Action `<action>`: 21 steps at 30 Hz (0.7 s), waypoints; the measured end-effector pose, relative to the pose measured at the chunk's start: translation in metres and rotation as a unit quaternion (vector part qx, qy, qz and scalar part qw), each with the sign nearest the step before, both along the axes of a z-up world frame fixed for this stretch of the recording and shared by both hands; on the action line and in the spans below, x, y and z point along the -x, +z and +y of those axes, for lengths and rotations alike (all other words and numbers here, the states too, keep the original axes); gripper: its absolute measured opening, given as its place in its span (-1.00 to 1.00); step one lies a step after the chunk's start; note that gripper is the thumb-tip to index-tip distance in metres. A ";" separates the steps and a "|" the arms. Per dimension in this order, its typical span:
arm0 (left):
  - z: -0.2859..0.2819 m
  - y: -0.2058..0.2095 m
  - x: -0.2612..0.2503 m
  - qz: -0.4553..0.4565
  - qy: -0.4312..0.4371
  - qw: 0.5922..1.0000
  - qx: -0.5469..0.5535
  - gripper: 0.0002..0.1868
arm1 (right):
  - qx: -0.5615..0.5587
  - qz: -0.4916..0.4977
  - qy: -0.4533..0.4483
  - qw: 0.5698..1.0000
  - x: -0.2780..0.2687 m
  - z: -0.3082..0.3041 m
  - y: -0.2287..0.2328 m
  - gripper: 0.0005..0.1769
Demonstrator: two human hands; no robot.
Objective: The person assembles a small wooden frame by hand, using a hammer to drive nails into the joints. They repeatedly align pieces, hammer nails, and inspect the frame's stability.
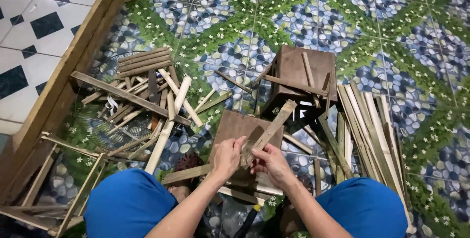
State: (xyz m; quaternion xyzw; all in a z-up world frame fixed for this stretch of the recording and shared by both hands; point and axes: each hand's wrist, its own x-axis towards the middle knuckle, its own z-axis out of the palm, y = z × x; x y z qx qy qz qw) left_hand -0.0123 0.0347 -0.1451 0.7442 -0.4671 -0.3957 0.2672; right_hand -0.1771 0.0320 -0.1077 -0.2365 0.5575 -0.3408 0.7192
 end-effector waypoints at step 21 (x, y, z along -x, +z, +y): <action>-0.002 0.018 -0.002 -0.071 0.131 0.989 0.014 -0.25 | -0.035 -0.169 -0.079 0.982 -0.011 0.004 -0.019 -0.75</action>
